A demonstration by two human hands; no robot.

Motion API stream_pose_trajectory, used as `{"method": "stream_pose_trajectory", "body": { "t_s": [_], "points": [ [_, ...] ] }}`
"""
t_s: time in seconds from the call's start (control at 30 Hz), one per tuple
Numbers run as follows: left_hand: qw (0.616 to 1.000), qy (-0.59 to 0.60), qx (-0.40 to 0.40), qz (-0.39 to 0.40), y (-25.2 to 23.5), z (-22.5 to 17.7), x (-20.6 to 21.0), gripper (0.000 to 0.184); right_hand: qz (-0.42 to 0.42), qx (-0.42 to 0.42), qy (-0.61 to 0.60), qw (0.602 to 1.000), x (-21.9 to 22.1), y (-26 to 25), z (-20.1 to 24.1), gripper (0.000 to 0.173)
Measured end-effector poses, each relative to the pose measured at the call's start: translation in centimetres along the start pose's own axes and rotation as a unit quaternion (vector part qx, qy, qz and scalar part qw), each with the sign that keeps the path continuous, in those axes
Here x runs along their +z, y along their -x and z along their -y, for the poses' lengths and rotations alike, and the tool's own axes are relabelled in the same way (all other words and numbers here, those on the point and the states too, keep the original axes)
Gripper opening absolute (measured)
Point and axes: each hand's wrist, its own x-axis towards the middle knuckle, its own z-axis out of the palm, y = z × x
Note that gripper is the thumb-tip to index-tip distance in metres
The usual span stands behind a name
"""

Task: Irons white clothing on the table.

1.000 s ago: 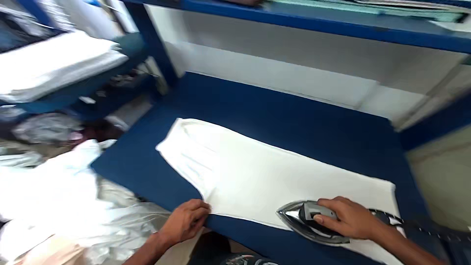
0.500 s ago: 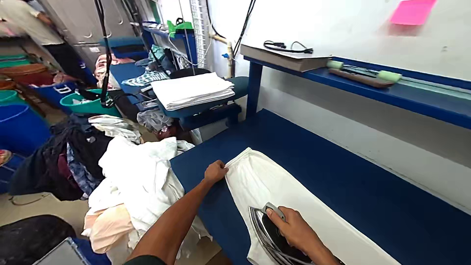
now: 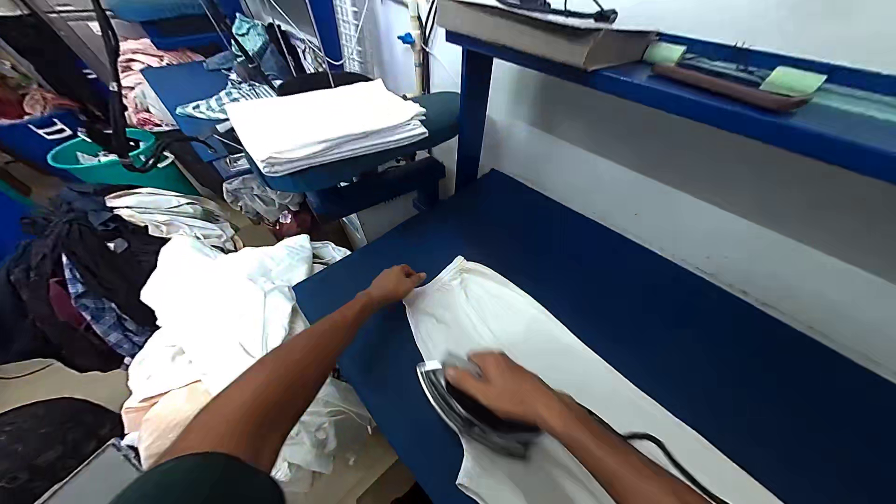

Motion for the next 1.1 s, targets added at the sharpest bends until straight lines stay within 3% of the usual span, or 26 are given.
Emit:
{"method": "stream_pose_trajectory", "body": {
  "t_s": [0.07, 0.17, 0.23, 0.37, 0.5, 0.6, 0.83, 1.0, 1.1],
  "points": [
    [0.998, -0.057, -0.003, 0.01, -0.9, -1.6, 1.6, 0.054, 0.03, 0.0, 0.074, 0.997, 0.9, 6.4, -3.5, 0.065],
    [0.996, -0.092, -0.02, 0.001, -2.2, -2.3, 3.4, 0.039, -0.058, 0.027, 0.107, 0.992, 1.9, 13.2, -9.1, 0.06],
    [0.996, -0.087, -0.018, -0.025, -2.7, -1.8, 3.9, 0.035, -0.12, 0.061, 0.086, 0.987, 1.2, 13.9, -11.5, 0.062],
    [0.993, -0.082, 0.018, -0.083, -2.3, -0.7, 3.9, 0.034, -0.177, 0.078, 0.085, 0.977, -0.9, 8.3, -11.3, 0.067],
    [0.986, -0.101, 0.055, -0.123, -2.2, 1.0, 4.9, 0.034, -0.14, 0.087, 0.102, 0.981, -3.8, -0.4, -4.5, 0.066],
    [0.979, -0.078, 0.068, -0.175, -2.1, 1.8, 5.4, 0.033, -0.163, 0.099, 0.111, 0.975, -6.4, -7.2, -0.2, 0.063],
    [0.97, -0.055, 0.053, -0.231, -1.8, 3.4, 6.0, 0.036, -0.285, 0.07, 0.068, 0.954, -11.4, -18.0, 1.2, 0.066],
    [0.965, 0.005, 0.09, -0.244, -1.4, 3.6, 4.3, 0.041, -0.257, 0.064, -0.004, 0.964, -11.8, -17.4, 1.4, 0.066],
    [0.919, -0.064, 0.301, -0.245, -2.3, 1.1, 3.9, 0.039, -0.234, 0.091, -0.016, 0.968, -10.9, -11.2, -1.0, 0.065]
  ]
}}
